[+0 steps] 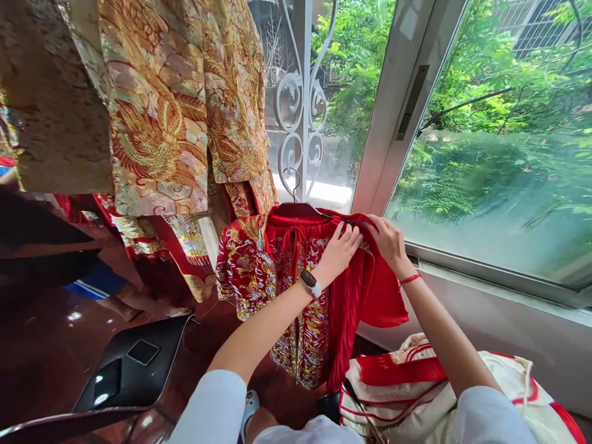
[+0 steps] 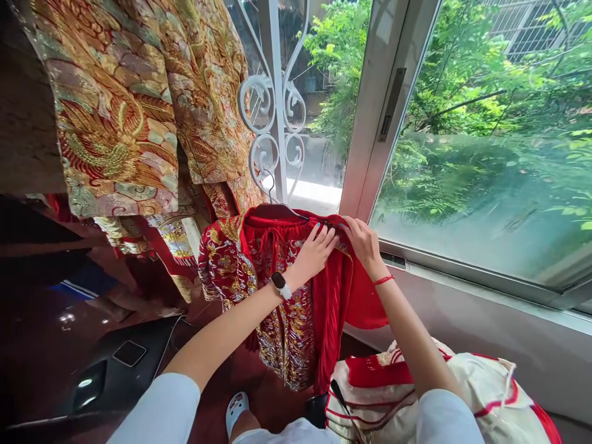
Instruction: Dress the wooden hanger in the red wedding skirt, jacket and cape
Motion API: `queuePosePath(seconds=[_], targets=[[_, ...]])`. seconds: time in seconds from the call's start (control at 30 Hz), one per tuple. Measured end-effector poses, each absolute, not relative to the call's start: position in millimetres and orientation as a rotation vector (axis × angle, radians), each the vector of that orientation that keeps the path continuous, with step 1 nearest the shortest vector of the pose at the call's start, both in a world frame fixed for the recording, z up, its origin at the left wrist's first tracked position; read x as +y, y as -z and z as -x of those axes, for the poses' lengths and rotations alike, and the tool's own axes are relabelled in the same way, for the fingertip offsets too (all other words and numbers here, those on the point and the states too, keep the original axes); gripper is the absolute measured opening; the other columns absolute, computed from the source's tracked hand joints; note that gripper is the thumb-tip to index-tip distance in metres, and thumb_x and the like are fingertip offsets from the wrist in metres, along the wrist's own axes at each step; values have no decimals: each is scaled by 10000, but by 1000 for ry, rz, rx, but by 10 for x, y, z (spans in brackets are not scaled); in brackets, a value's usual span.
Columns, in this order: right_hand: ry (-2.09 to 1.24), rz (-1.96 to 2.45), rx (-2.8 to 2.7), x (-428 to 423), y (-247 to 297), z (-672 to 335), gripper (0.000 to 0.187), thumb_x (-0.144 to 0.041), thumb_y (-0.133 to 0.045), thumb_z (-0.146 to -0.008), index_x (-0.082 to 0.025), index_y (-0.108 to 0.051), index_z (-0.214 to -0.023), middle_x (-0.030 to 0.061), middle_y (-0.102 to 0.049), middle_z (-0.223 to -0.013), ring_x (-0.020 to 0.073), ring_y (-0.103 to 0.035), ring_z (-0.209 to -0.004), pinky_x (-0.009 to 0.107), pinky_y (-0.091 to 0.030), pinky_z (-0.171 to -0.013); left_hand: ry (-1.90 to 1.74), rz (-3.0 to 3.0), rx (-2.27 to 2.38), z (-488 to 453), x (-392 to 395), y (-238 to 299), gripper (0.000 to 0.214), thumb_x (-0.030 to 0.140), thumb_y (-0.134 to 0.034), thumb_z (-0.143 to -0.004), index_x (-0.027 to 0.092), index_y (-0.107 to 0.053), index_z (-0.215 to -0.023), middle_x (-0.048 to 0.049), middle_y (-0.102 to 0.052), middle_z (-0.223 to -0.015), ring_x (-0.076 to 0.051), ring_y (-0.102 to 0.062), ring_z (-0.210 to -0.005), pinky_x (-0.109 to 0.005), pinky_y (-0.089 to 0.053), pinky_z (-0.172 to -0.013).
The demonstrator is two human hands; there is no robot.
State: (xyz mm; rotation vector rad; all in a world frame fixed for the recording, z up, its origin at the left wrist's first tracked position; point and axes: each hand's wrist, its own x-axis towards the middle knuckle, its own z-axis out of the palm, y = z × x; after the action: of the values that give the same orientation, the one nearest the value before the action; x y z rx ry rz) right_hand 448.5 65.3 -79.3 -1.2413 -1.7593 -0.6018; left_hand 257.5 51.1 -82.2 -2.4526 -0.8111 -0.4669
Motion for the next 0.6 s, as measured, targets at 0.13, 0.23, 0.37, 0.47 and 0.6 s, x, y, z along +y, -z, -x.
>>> queuePosePath(seconds=[0.13, 0.23, 0.37, 0.47, 0.6], targets=[[582, 1206, -1739, 654, 391, -4362, 312, -332, -454, -1007, -197, -722, -1093, 83, -729, -858, 208, -673, -770, 288, -493, -697, 489, 2451, -883, -2602, 566, 838, 506, 136, -428, -923, 51, -536, -1410, -183, -525, -1496, -324, -442, -1428, -503, -320, -1228], [514, 1159, -1712, 417, 108, -4143, 277, -326, -492, -985, -219, -731, -1073, 82, -743, -921, 217, -687, -813, 303, -511, -738, 546, 2494, -968, -2631, 665, 858, 513, 129, -441, -917, 58, -528, -1418, -191, -530, -1489, -302, -447, -1429, -473, -321, -1233], [186, 1203, -1777, -39, 368, -3773, 313, -236, -541, -909, -236, -688, -1185, 63, -744, -941, 218, -697, -814, 319, -542, -766, 663, 2654, -1050, -2547, 670, 933, 512, 114, -490, -889, 77, -549, -1397, -212, -537, -1475, -306, -421, -1448, -492, -294, -1245], [-180, 1223, -1832, -238, 894, -3567, 571, -177, -557, -844, -248, -540, -1410, 39, -735, -922, 204, -680, -751, 337, -564, -747, 619, 2873, -1211, -2295, 378, 994, 412, 108, -517, -865, 132, -653, -1253, -204, -600, -1396, -305, -489, -1393, -473, -380, -1193], [-354, 1128, -1677, -233, 1379, -3394, 629, -188, -539, -859, -263, -473, -1481, 72, -704, -1220, 236, -658, -1119, 412, -530, -983, 836, 2827, -1722, -1808, -400, 851, 391, 120, -412, -899, 151, -643, -1213, -190, -656, -1254, -296, -643, -1182, -501, -546, -1008]])
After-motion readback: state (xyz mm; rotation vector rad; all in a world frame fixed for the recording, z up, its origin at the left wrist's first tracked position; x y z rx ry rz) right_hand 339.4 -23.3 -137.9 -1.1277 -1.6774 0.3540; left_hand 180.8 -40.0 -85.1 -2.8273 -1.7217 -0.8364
